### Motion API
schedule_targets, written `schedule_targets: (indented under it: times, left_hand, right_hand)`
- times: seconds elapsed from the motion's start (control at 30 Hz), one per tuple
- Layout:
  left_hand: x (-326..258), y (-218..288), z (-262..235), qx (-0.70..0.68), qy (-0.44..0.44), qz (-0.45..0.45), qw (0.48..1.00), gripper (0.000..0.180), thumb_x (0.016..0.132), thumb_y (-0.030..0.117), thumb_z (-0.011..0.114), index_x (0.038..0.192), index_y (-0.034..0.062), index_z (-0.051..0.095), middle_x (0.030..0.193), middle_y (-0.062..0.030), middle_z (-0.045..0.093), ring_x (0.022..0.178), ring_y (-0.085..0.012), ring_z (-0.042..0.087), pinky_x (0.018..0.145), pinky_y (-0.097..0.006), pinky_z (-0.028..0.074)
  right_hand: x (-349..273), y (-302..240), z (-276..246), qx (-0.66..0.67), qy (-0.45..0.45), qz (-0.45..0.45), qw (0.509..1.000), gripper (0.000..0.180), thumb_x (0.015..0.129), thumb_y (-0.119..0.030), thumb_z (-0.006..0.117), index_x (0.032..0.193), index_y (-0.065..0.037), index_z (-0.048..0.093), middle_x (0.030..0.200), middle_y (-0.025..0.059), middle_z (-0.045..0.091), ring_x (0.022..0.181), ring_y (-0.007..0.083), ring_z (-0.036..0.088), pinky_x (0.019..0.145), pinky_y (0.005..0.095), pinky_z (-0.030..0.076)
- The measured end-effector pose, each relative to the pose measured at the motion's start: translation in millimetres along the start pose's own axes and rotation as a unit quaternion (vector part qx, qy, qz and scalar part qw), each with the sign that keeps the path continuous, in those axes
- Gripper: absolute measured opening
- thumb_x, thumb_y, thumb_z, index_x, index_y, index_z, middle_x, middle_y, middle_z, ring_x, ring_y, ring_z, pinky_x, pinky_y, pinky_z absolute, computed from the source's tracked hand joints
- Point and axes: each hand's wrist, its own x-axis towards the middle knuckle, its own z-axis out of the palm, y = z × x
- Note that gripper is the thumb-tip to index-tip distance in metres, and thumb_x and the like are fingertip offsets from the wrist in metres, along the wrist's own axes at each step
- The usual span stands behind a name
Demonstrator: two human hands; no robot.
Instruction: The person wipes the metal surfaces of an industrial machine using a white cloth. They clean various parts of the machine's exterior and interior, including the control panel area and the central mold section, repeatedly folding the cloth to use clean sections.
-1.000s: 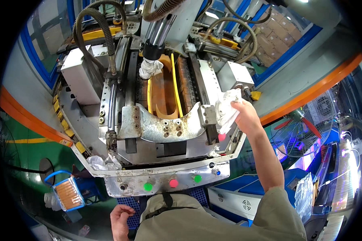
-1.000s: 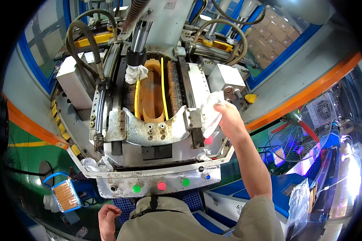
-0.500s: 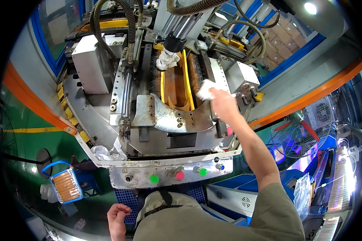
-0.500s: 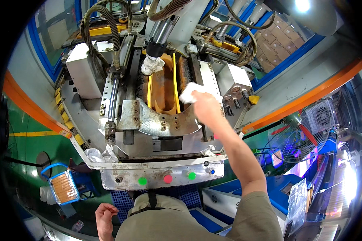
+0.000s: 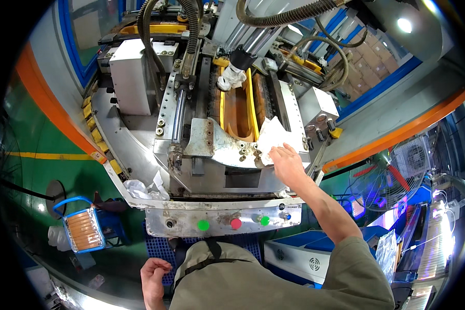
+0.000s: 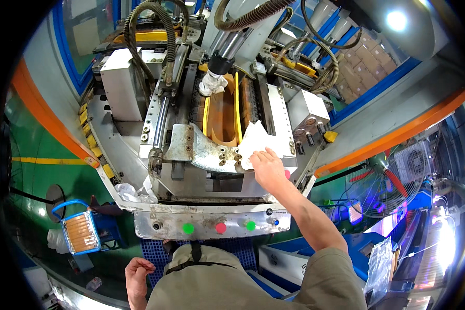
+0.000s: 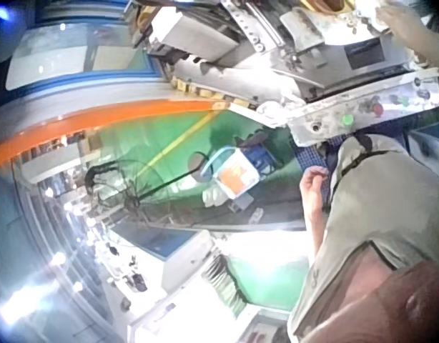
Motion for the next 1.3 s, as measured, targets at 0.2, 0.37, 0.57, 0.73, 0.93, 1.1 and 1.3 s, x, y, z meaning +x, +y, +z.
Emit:
schedule_targets:
  times: [0.2, 0.37, 0.57, 0.73, 0.93, 1.1, 1.3]
  left_hand:
    - [3, 1, 1, 0.005, -0.014, -0.006, 1.000, 0.021, 0.080, -0.006, 0.049, 0.093, -0.0020, 0.064, 0.085, -0.0089, 0.069, 0.080, -0.0145, 0.065, 0.078, -0.026, 0.052]
    - [6, 2, 3, 0.045, -0.049, -0.013, 0.998, 0.020, 0.081, -0.006, 0.049, 0.094, -0.0023, 0.064, 0.087, -0.0091, 0.069, 0.081, -0.0146, 0.065, 0.078, -0.027, 0.052]
    - [13, 3, 13, 0.022, -0.076, -0.025, 0.997, 0.018, 0.083, -0.006, 0.051, 0.095, -0.0019, 0.065, 0.088, -0.0088, 0.069, 0.083, -0.0147, 0.065, 0.080, -0.027, 0.052]
    - [9, 12, 6, 0.031, -0.074, -0.022, 0.997, 0.020, 0.082, -0.007, 0.050, 0.094, -0.0020, 0.065, 0.088, -0.0083, 0.069, 0.083, -0.0145, 0.065, 0.080, -0.026, 0.052]
    - [9, 17, -11, 0.039, -0.061, -0.029, 0.997, 0.021, 0.080, -0.007, 0.049, 0.093, -0.0018, 0.065, 0.088, -0.0085, 0.069, 0.083, -0.0145, 0.065, 0.080, -0.026, 0.051]
    - [4, 13, -27, 0.054, -0.053, -0.022, 0.997, 0.025, 0.078, -0.005, 0.044, 0.093, -0.0019, 0.064, 0.087, -0.0093, 0.069, 0.081, -0.0151, 0.065, 0.077, -0.027, 0.052]
    - [1, 6, -48, 0.018, -0.011, -0.028, 0.999, 0.022, 0.078, -0.008, 0.048, 0.092, -0.0031, 0.065, 0.087, -0.0097, 0.070, 0.083, -0.0157, 0.065, 0.078, -0.027, 0.052]
  right_hand:
    - [10, -4, -5, -0.002, -0.017, 0.014, 1.000, 0.020, 0.077, -0.003, 0.060, 0.096, -0.003, 0.064, 0.104, 0.0137, 0.069, 0.103, 0.0307, 0.065, 0.105, 0.0468, 0.045]
    - [-24, -17, -15, 0.052, -0.009, -0.031, 0.998, 0.022, 0.077, -0.001, 0.060, 0.099, -0.002, 0.065, 0.102, 0.0135, 0.069, 0.100, 0.0320, 0.066, 0.101, 0.0466, 0.047]
    - [-34, -6, -50, 0.142, -0.038, 0.183, 0.972, 0.029, 0.085, 0.000, 0.055, 0.112, -0.004, 0.066, 0.098, 0.0200, 0.070, 0.092, 0.0348, 0.069, 0.078, 0.0409, 0.055]
    - [34, 11, -94, 0.223, 0.109, 0.325, 0.913, 0.027, 0.093, -0.002, 0.048, 0.115, -0.004, 0.064, 0.092, 0.0212, 0.070, 0.082, 0.0295, 0.070, 0.071, 0.0379, 0.053]
    - [53, -28, -43, 0.088, 0.028, 0.213, 0.973, 0.023, 0.091, -0.003, 0.051, 0.110, -0.002, 0.063, 0.096, 0.0191, 0.070, 0.093, 0.0376, 0.068, 0.081, 0.0436, 0.054]
    - [28, -76, 7, 0.093, 0.056, 0.036, 0.993, 0.017, 0.082, -0.003, 0.058, 0.097, 0.000, 0.065, 0.106, 0.0201, 0.070, 0.109, 0.0363, 0.066, 0.097, 0.0449, 0.051]
    - [17, -77, -38, 0.197, -0.072, 0.048, 0.977, 0.023, 0.084, 0.001, 0.056, 0.106, -0.003, 0.064, 0.096, 0.0194, 0.069, 0.095, 0.0407, 0.067, 0.086, 0.0475, 0.055]
